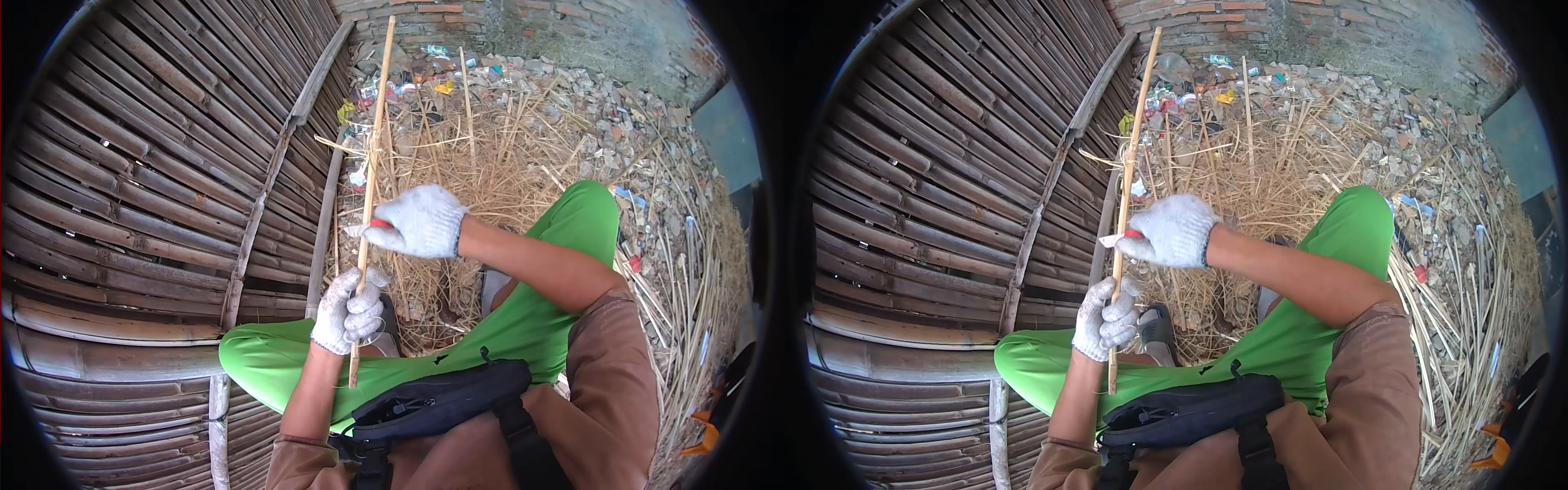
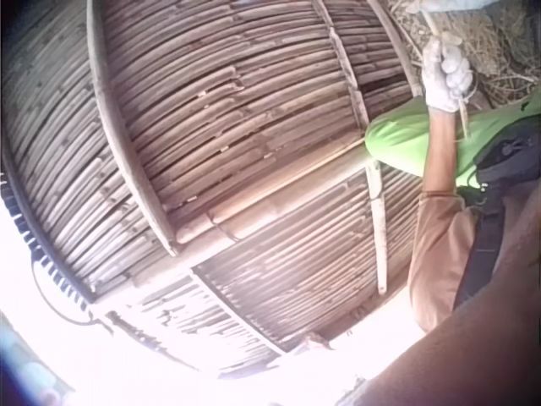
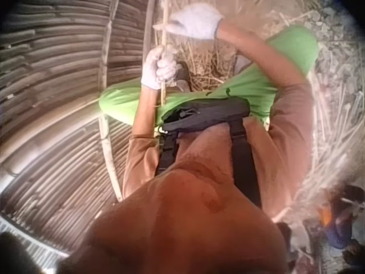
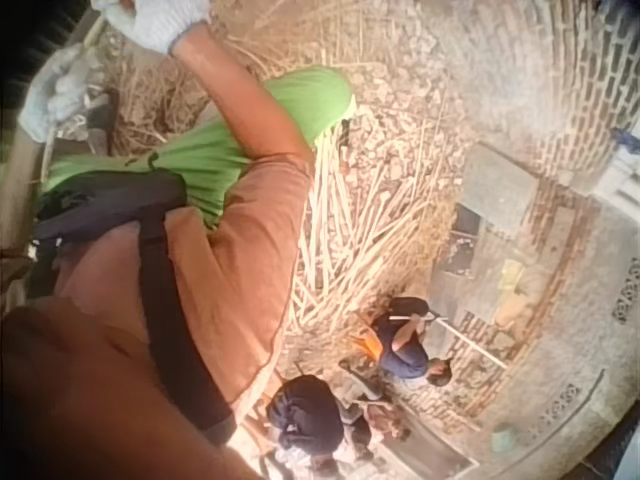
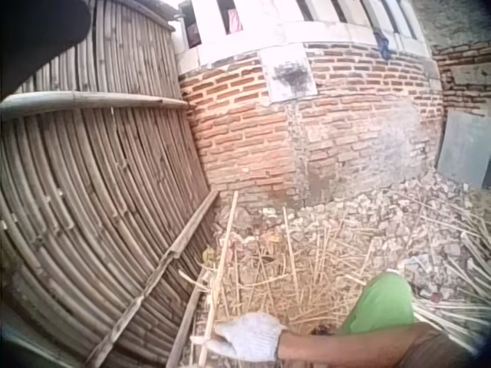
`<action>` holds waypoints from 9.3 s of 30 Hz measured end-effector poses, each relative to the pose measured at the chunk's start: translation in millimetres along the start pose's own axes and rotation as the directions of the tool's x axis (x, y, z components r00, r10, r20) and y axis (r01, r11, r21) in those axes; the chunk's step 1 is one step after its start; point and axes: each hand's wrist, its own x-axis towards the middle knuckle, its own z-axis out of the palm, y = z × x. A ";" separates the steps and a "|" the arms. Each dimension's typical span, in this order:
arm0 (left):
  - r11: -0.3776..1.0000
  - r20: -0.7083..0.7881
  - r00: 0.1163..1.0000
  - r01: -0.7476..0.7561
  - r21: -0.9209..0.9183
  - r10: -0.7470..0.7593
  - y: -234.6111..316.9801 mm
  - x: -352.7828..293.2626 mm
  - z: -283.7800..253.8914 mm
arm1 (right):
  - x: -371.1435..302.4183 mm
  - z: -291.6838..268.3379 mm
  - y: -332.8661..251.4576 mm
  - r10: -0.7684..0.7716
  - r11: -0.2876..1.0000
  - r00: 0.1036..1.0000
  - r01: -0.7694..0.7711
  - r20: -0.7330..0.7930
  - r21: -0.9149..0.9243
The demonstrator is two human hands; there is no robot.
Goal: The person shaves thin strips from a long piece of wood using a knife while holding it by hand.
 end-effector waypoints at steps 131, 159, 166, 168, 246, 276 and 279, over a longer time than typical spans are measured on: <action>0.735 0.399 0.778 -0.610 0.297 0.485 49.9 59.6 46.4 | 82.2 -35.6 84.1 0.715 -0.016 0.697 0.099 -0.058 0.995; 0.255 0.242 0.643 -0.579 0.774 0.726 82.9 85.8 73.0 | 4.1 0.6 9.5 0.068 0.811 0.983 0.044 -0.168 0.584; 0.279 0.264 0.614 -0.644 0.712 0.744 90.8 82.3 71.7 | 4.7 4.1 5.2 0.142 0.655 0.989 -0.125 0.041 0.745; 0.269 0.259 0.616 -0.631 0.727 0.744 91.7 82.4 72.6 | 4.0 -2.4 1.3 0.179 0.593 0.978 -0.192 0.104 0.782; 0.524 -0.211 0.883 -0.045 0.851 0.418 12.3 78.0 18.2 | 0.3 42.2 54.3 0.279 0.957 0.938 -0.254 -0.206 0.138; 0.330 -0.277 0.844 0.127 0.935 0.460 -1.0 52.9 5.1 | -8.7 41.5 50.7 0.114 0.991 0.988 -0.120 -0.101 -0.053; 0.255 -0.193 0.852 0.074 0.964 0.486 -2.1 56.6 -4.4 | -11.3 44.4 48.6 0.109 0.988 0.992 -0.115 -0.063 -0.102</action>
